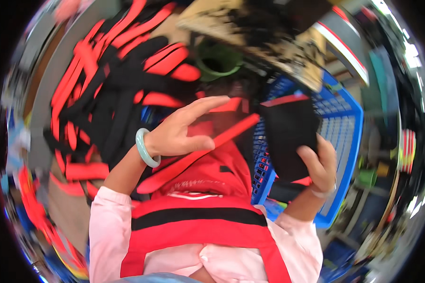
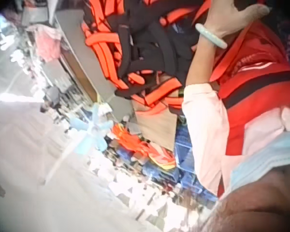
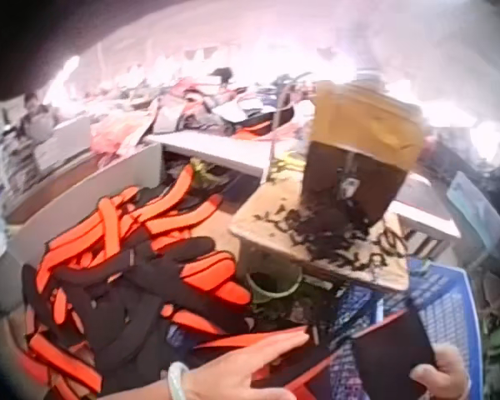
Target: The person sits at a sewing machine in a factory setting and sews red reflective strips onto black fabric pieces. They repeatedly pick up a black fabric piece, align a red strip, feed it through the machine, and place the finished item into a blue crate. The process is repetitive and involves handling multiple identical units.
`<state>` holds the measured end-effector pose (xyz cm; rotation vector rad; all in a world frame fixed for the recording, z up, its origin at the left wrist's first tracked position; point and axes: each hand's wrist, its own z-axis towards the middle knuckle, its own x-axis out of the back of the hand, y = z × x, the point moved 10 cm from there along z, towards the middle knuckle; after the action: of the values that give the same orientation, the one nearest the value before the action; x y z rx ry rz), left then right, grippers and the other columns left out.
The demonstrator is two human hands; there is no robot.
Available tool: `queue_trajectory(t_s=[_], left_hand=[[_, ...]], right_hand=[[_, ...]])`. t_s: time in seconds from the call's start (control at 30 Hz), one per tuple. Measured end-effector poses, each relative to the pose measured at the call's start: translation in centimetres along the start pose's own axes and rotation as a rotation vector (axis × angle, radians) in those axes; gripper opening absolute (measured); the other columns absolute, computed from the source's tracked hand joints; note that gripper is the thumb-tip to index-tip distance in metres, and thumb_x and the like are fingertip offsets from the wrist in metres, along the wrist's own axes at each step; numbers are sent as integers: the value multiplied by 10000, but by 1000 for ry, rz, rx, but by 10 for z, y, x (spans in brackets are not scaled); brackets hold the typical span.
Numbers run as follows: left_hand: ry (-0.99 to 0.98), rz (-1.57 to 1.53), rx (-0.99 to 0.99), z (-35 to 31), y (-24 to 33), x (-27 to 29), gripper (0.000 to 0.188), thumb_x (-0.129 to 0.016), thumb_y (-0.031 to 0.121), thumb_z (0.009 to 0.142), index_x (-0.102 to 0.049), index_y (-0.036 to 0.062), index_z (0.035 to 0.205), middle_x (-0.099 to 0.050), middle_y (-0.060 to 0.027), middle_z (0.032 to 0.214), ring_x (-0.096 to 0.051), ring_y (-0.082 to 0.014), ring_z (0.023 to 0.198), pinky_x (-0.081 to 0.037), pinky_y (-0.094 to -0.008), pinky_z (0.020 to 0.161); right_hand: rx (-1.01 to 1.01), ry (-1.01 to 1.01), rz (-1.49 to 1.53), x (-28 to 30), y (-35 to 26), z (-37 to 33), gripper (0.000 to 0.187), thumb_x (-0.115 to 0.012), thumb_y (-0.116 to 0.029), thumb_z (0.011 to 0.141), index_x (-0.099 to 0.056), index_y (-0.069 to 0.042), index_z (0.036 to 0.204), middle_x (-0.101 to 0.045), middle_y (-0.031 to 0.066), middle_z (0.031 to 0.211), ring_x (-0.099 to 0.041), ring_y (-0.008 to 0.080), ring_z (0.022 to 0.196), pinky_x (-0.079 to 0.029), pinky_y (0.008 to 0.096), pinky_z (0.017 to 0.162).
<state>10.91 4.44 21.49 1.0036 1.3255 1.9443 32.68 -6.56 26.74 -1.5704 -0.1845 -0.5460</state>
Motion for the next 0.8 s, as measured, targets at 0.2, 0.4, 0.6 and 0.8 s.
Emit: queue_trajectory(t_s=[0.2,0.4,0.6,0.8], left_hand=[[-24,-175,-80,114,14,-35,494,-687,298,882,-533,10,1252,-615,-115,1135,-588,-155,988,-488,-296,833],[216,-433,96,155,-20,-20,235,-624,174,941,-623,-6,1091,-655,-6,934,-559,-43,814,-464,-207,696],[400,-650,124,176,-39,31,245,-629,154,931,-604,2,1121,-661,-49,970,-627,-106,850,-519,-241,720],[323,-480,236,202,-45,65,218,-623,174,917,-603,28,1078,-657,-37,881,-644,-130,794,-540,-274,703]], right_hand=[[232,-282,-232,3,-16,55,242,-627,-196,875,-630,32,957,-618,162,732,-583,285,626,-454,316,601],[357,183,-279,20,-25,107,246,-637,-218,871,-628,-2,989,-632,189,754,-609,352,668,-458,378,593],[415,123,-259,14,-28,162,244,-626,-233,874,-656,-9,967,-660,182,799,-639,330,708,-470,373,620],[359,59,-225,10,-18,203,270,-620,-260,875,-662,-14,977,-663,149,793,-626,293,710,-466,352,642]])
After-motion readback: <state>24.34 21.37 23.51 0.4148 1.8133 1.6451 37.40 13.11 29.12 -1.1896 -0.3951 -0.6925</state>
